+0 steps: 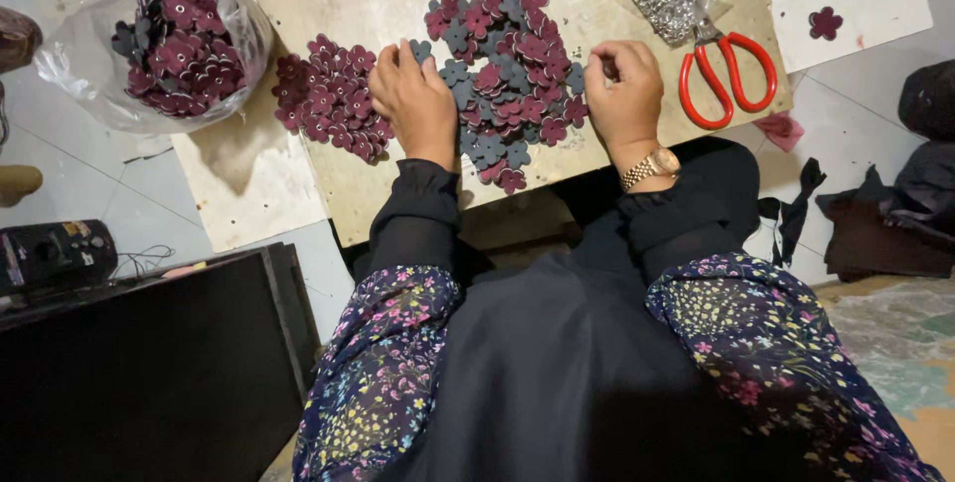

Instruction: The person sits on the floor and repeatedly picks up maroon and grey flower-shaped cutouts and small metal fasteners from a wooden board. They insert the fasteners into the cutouts by hand and place the assembled pieces into a separate pile. The process continues throughout the clip.

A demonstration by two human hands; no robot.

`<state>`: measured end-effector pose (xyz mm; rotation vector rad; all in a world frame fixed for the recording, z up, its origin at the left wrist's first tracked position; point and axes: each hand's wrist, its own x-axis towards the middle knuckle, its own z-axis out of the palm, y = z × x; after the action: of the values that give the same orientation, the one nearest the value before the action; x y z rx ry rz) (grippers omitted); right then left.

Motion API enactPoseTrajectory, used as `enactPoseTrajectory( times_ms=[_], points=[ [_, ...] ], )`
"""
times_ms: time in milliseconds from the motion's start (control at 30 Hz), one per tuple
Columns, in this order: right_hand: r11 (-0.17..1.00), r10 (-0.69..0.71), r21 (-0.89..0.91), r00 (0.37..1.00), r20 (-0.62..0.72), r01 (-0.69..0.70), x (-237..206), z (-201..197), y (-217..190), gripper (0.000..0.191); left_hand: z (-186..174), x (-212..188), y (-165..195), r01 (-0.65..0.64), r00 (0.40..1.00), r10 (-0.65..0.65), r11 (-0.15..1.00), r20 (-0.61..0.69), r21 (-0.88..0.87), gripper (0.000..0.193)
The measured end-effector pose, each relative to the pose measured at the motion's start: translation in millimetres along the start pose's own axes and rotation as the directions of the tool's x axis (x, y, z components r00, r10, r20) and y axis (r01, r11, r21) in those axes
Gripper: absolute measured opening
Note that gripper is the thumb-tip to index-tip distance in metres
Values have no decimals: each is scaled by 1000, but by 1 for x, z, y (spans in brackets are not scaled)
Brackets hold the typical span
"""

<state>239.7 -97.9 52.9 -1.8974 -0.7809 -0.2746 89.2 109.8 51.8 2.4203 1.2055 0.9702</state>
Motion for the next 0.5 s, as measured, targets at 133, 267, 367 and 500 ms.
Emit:
enactPoseTrajectory(
  times_ms=[133,267,367,500],
  points=[
    [1000,-1,-29,1000,3,1,-1,0,-4,6,-4,-1,-4,23,1000,-22,995,16,-96,31],
    [999,-43,22,999,0,43,-6,-2,-6,7,-9,-5,-12,-98,995,83,938,-61,-331,20],
    [995,23,94,1000,-5,-22,-8,-4,-11,7,-17,-19,-12,38,999,-26,838,30,-544,16],
    [954,130,273,991,14,-129,-24,-7,-41,6,-31,-41,-1,261,961,-33,442,275,-858,19]
  ],
)
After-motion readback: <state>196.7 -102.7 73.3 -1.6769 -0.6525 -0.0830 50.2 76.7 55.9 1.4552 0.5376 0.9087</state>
